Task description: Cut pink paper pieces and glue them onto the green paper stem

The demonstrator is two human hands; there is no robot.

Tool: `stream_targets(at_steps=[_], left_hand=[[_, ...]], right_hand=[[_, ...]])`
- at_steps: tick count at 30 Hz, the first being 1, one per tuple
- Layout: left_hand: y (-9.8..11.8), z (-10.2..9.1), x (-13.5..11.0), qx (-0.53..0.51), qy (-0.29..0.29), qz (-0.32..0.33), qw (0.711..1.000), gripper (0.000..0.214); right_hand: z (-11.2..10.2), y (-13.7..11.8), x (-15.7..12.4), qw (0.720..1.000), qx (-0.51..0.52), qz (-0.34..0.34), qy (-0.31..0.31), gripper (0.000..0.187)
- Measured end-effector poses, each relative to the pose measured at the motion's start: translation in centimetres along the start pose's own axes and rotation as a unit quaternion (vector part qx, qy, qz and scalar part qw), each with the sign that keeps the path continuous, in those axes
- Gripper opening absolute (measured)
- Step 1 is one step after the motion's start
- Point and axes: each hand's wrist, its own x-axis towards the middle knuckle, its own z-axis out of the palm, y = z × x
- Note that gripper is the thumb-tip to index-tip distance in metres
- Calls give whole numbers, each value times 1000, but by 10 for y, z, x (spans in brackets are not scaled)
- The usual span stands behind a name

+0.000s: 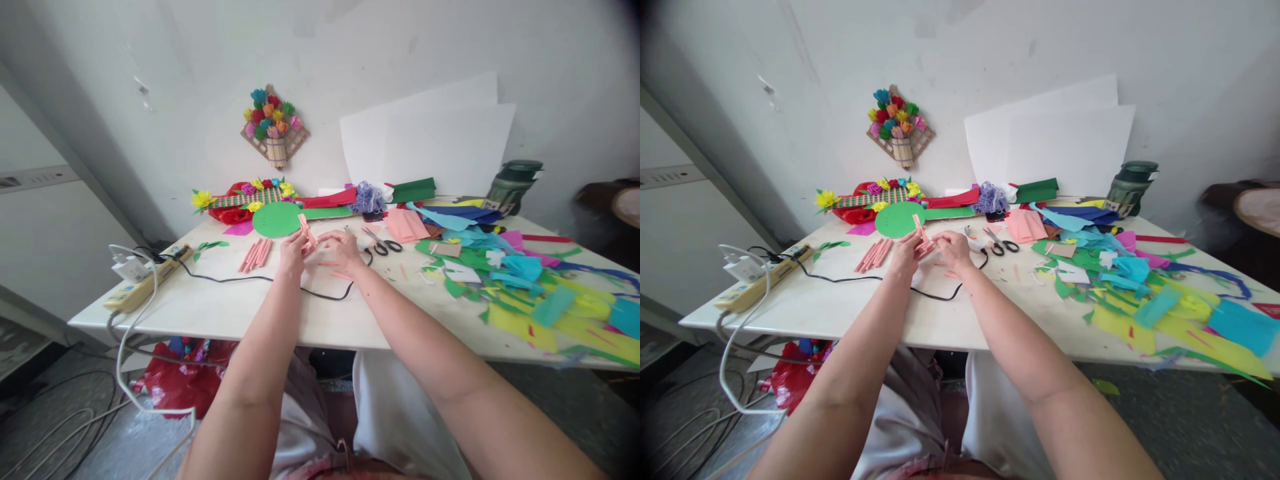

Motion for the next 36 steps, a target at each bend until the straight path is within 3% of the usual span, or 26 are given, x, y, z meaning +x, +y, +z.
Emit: stream_targets(at_steps=[4,11,21,27,32,36], left_hand=[[0,1,-1,-28,-31,3,999,39],[-1,4,-2,-39,-109,5,993,40],[4,8,-8,-36,-119,12,992,36],[1,5,-4,-34,-125,12,992,39],[-3,2,2,-37,-118,5,992,39],[-4,2,3,-33,-104,3,994,35]], right_hand=[[-4,-9,-2,992,104,76,12,17],[-2,-5,-1,965,188,161,-84,25],[1,0,1,971,194,104,-96,27],[1,0,0,985,134,19,-110,31],[3,-1,-2,994,67,22,-84,27],[3,1,-1,998,6,-24,-60,31]])
